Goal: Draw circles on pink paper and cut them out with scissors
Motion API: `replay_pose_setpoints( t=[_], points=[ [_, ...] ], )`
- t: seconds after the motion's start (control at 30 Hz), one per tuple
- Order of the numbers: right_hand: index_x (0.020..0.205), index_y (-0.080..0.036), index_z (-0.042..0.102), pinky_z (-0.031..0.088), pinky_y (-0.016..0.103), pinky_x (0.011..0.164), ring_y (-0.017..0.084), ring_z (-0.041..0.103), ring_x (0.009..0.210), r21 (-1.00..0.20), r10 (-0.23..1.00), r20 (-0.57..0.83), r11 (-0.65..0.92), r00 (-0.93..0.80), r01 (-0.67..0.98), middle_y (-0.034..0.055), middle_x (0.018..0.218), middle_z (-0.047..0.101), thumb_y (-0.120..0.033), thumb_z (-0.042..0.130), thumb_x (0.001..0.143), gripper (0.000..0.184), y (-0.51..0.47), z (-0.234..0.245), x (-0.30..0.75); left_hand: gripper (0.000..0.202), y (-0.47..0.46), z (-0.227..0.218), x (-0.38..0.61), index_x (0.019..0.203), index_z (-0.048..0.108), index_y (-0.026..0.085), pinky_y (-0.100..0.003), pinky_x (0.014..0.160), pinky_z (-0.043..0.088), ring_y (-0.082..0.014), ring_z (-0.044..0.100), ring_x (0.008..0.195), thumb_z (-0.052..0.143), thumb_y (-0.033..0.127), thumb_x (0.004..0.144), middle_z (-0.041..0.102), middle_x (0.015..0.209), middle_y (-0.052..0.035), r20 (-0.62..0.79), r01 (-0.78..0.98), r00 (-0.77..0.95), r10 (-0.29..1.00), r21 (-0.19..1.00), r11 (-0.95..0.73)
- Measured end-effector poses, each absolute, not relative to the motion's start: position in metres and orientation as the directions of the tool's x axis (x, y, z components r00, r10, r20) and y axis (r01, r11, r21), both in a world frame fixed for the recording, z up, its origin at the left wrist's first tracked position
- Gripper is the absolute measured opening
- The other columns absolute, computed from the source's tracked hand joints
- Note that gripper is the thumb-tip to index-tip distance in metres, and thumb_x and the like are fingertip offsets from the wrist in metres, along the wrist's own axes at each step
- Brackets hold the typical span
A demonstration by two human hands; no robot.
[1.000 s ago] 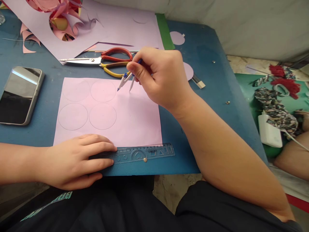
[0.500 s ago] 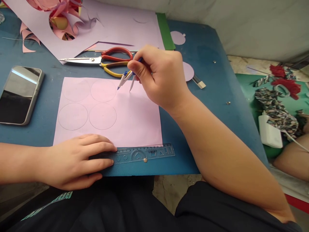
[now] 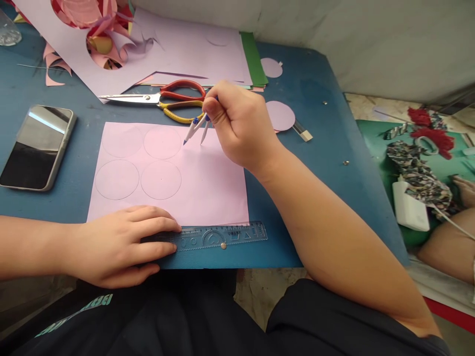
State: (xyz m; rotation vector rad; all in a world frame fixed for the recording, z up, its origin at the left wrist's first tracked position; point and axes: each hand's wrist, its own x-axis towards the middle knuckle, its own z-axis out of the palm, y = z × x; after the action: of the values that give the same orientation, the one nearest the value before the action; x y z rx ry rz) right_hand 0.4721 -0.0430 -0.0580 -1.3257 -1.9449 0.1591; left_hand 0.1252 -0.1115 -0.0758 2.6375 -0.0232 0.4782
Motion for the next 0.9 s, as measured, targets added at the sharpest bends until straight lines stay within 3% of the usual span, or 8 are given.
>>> replay_pose_setpoints(
  t=[0.1,0.33,0.5,0.67,0.77,0.9],
  points=[
    [0.107,-0.034,0.078,0.067,0.051,0.078,0.036,0.084,0.085,-0.492,0.87,0.467,0.403,-0.157,0.771,0.0118,0.096,0.086,-0.103,0.031,0.124,0.085,-0.048,-0.056,0.471,0.022,-0.111,-0.074,0.126,0.135,0.084,0.017,-0.05,0.111,0.077,-0.0365,0.084,0.13,0.073,0.027,0.119,0.091,0.149,-0.0215,0.333,-0.092,0.941,0.064,0.432,-0.897],
    [0.117,-0.039,0.083,0.069,0.049,0.083,0.033,0.088,0.084,-0.471,0.85,0.485,0.451,-0.205,0.758,0.0023,0.093,0.087,-0.084,0.066,0.127,0.049,-0.045,-0.049,0.472,0.023,-0.111,-0.075,0.125,0.135,0.085,0.016,-0.051,0.111,0.077,-0.0372,0.084,0.131,0.072,0.026,0.119,0.09,0.149,-0.0211,0.337,-0.096,0.939,0.066,0.441,-0.892],
    [0.104,-0.036,0.088,0.063,0.043,0.077,0.027,0.08,0.075,-0.433,0.866,0.35,0.488,-0.357,0.758,-0.002,0.084,0.086,-0.044,0.099,0.113,0.016,-0.029,-0.015,0.474,0.022,-0.111,-0.075,0.126,0.134,0.086,0.016,-0.05,0.111,0.076,-0.0368,0.083,0.129,0.073,0.026,0.12,0.09,0.148,-0.022,0.337,-0.101,0.939,0.064,0.452,-0.886],
    [0.091,-0.034,0.098,0.045,0.04,0.064,0.018,0.06,0.064,-0.422,0.89,0.206,0.455,-0.406,0.784,-0.0074,0.064,0.072,-0.016,0.114,0.097,0.025,-0.011,0.019,0.47,0.021,-0.11,-0.074,0.127,0.132,0.085,0.016,-0.051,0.109,0.076,-0.0371,0.083,0.128,0.074,0.027,0.119,0.091,0.147,-0.0229,0.341,-0.112,0.938,0.059,0.46,-0.881],
    [0.094,-0.033,0.1,0.043,0.039,0.061,0.016,0.058,0.059,-0.435,0.881,0.183,0.471,-0.437,0.767,-0.0082,0.063,0.072,-0.022,0.115,0.099,0.02,-0.005,0.022,0.471,0.021,-0.11,-0.074,0.125,0.134,0.085,0.016,-0.051,0.109,0.076,-0.0367,0.082,0.13,0.075,0.027,0.119,0.09,0.148,-0.0232,0.33,-0.099,0.941,0.069,0.466,-0.879],
    [0.093,-0.036,0.098,0.05,0.042,0.059,0.019,0.066,0.057,-0.475,0.84,0.247,0.539,-0.482,0.695,-0.0039,0.066,0.078,-0.046,0.11,0.104,0.019,-0.004,0.015,0.479,0.021,-0.11,-0.074,0.125,0.134,0.085,0.016,-0.051,0.11,0.076,-0.0366,0.082,0.131,0.075,0.028,0.119,0.09,0.149,-0.0226,0.327,-0.102,0.943,0.065,0.468,-0.878]
  ],
)
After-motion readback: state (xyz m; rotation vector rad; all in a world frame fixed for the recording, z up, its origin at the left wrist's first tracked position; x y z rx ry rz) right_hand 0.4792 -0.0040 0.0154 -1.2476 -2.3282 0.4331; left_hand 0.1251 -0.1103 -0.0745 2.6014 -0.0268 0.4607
